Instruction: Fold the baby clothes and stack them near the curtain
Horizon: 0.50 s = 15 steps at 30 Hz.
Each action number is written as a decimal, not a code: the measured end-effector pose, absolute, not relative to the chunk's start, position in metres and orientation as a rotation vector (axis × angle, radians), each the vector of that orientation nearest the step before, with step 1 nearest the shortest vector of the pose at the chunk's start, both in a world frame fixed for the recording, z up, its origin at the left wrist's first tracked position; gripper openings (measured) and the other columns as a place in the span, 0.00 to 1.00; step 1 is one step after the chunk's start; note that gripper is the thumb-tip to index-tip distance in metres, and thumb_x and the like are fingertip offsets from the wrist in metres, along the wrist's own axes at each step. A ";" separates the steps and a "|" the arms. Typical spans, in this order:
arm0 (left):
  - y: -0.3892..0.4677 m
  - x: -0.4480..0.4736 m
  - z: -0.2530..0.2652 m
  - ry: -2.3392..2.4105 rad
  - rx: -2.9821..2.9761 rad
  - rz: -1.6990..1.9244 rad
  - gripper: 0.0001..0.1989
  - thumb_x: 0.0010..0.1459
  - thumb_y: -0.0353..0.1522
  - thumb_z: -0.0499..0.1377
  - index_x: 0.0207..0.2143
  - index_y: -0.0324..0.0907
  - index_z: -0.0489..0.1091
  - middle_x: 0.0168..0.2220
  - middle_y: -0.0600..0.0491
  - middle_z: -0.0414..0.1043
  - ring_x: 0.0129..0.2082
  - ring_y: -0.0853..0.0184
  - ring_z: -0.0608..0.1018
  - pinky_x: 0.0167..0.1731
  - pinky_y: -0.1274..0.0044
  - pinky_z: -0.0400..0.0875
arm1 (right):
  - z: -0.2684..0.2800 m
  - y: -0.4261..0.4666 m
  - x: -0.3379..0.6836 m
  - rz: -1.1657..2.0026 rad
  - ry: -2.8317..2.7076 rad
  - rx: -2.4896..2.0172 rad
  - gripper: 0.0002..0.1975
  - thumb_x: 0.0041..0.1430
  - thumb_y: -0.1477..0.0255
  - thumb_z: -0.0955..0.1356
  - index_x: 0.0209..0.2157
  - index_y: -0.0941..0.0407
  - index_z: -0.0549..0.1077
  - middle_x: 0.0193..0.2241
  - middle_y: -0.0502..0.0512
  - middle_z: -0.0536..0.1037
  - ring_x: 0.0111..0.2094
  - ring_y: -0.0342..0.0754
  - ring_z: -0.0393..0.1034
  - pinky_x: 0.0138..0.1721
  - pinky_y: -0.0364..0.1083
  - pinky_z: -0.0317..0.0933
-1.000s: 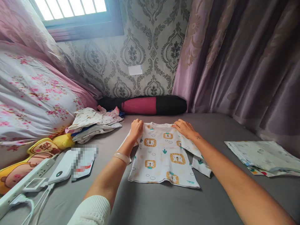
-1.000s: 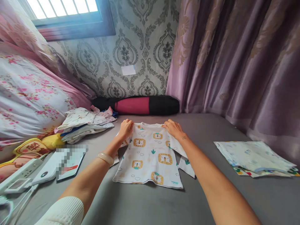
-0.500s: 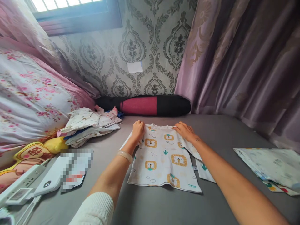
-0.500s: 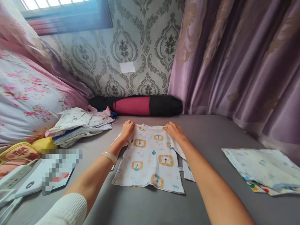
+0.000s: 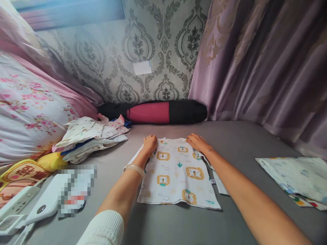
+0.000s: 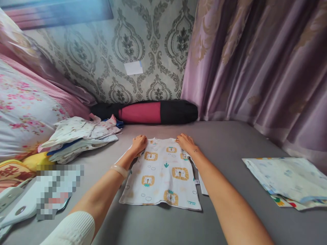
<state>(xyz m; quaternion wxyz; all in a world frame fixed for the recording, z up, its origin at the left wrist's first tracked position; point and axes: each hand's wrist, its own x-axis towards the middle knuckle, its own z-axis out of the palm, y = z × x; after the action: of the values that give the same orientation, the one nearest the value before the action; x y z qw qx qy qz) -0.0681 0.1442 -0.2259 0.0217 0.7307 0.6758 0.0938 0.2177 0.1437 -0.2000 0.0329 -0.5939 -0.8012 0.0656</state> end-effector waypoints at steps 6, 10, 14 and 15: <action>0.147 -0.053 -0.220 1.988 2.290 0.291 0.14 0.63 0.35 0.48 0.45 0.42 0.70 0.48 0.44 0.71 0.50 0.57 0.71 0.46 0.68 0.60 | -0.203 0.150 0.204 0.181 -2.536 -1.785 0.17 0.67 0.67 0.58 0.52 0.54 0.70 0.51 0.61 0.70 0.53 0.54 0.62 0.52 0.52 0.50; 0.147 -0.045 -0.219 2.003 2.272 0.298 0.14 0.63 0.36 0.51 0.44 0.41 0.70 0.48 0.45 0.71 0.50 0.57 0.71 0.47 0.68 0.60 | -0.209 0.149 0.199 0.117 -2.476 -1.795 0.16 0.67 0.66 0.58 0.48 0.56 0.72 0.48 0.60 0.71 0.52 0.54 0.63 0.50 0.51 0.51; 0.144 -0.042 -0.221 2.069 2.246 0.312 0.14 0.64 0.35 0.48 0.44 0.40 0.69 0.47 0.43 0.71 0.49 0.57 0.71 0.46 0.68 0.59 | -0.217 0.147 0.197 0.065 -2.369 -1.818 0.16 0.68 0.66 0.57 0.49 0.56 0.70 0.48 0.61 0.71 0.52 0.54 0.62 0.50 0.50 0.52; 0.144 -0.041 -0.222 2.089 2.237 0.314 0.14 0.64 0.35 0.48 0.44 0.40 0.69 0.47 0.43 0.71 0.49 0.57 0.71 0.46 0.68 0.59 | -0.219 0.147 0.196 0.053 -2.355 -1.818 0.16 0.68 0.66 0.57 0.49 0.57 0.69 0.48 0.61 0.71 0.52 0.54 0.62 0.50 0.50 0.52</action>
<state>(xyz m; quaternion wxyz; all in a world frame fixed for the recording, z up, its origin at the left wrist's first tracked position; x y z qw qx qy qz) -0.0411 0.1441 -0.2225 0.0327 0.7267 0.6786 0.1019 0.1965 0.1467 -0.2195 0.0831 -0.6089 -0.7887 0.0176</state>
